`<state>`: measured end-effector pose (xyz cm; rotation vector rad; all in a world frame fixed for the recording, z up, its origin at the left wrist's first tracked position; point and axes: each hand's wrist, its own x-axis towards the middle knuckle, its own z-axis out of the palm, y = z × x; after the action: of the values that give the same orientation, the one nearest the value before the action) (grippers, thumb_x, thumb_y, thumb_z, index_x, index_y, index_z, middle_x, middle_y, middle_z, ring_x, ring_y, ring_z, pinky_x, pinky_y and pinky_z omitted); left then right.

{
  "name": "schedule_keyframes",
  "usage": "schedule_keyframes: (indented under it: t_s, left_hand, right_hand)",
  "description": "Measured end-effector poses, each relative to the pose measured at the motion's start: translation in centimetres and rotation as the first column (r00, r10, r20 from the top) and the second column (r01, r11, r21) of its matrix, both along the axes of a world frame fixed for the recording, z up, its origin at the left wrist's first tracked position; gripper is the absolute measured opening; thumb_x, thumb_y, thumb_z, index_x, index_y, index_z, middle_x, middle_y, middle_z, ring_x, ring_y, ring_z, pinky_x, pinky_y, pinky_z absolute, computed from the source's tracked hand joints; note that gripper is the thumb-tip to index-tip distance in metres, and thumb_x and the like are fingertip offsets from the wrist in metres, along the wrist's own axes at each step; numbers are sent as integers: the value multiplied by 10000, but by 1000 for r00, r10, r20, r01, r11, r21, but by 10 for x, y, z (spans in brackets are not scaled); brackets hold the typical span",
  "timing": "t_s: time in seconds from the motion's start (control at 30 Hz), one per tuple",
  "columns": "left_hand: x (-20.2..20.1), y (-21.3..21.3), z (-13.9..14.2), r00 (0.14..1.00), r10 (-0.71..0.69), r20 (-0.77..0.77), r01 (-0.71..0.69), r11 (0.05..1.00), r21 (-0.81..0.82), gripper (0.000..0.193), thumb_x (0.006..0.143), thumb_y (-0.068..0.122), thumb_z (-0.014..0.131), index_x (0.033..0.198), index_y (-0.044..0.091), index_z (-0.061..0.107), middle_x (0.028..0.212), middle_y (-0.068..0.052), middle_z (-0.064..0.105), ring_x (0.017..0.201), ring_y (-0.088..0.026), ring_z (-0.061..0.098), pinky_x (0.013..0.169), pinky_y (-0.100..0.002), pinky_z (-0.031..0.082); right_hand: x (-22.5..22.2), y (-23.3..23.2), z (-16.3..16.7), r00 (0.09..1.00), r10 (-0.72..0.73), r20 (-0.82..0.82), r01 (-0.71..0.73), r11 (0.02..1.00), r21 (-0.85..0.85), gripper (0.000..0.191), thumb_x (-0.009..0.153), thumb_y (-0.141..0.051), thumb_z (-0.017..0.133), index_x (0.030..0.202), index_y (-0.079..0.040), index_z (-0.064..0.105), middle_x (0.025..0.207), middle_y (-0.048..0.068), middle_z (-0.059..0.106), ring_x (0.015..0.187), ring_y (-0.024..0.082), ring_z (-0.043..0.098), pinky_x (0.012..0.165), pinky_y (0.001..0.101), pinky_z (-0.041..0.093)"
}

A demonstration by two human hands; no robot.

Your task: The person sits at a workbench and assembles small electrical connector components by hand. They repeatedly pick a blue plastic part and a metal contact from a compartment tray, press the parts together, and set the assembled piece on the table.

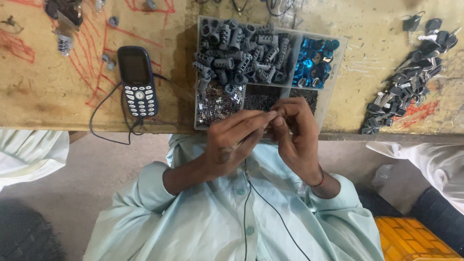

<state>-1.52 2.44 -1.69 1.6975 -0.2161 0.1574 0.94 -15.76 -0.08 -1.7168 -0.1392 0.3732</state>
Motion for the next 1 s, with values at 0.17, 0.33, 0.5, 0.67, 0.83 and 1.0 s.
schedule_keyframes:
  t_s: [0.17,0.33,0.5,0.67,0.83,1.0]
  left_hand:
    - [-3,0,1,995,11,102,-28,985,169,392,935,-59,732,1310,12,645,1145,-114,696,939,-230,740,800,-333,616]
    - [-3,5,3,964,-118,240,26,935,353,573,854,-101,674,1411,-88,542,1171,-173,655,969,-300,734,808,-384,610]
    - [-2,-5,-1,970,45,239,-82,986,146,482,985,-109,670,1408,-4,463,1353,-281,645,981,-258,751,814,-327,623]
    - [-5,-7,-3,981,36,193,-48,997,62,636,983,-46,729,1484,-5,340,1179,-158,690,943,-224,750,824,-312,613]
    - [-6,-1,4,986,-1,168,-10,998,60,685,987,-62,734,1532,-16,320,1093,-102,718,901,-190,737,826,-296,605]
    - [-8,-1,11,991,12,133,-17,999,37,696,985,-63,730,1538,-31,308,1106,-98,710,926,-194,747,825,-298,609]
  right_hand:
    - [5,-2,7,973,104,204,-55,971,-234,85,1033,45,598,1090,27,538,1156,112,581,888,91,628,727,207,560]
    - [7,-1,4,979,68,194,-23,975,-222,109,1004,72,626,1086,15,582,1106,124,626,898,157,628,753,269,546]
    - [4,-5,-1,900,174,400,-3,919,-394,174,971,46,668,1117,23,577,1083,146,636,877,178,642,752,317,548]
    - [1,-12,-2,977,117,180,-71,967,-244,121,986,65,623,1089,18,579,1079,111,604,889,137,675,744,271,590]
    - [-4,-11,-1,987,69,142,-55,993,-100,96,1008,74,595,1089,30,565,1098,96,580,900,114,644,756,246,594]
    - [-4,-12,4,955,132,265,-64,966,-251,110,995,38,657,1063,22,573,1058,84,618,832,112,678,723,232,589]
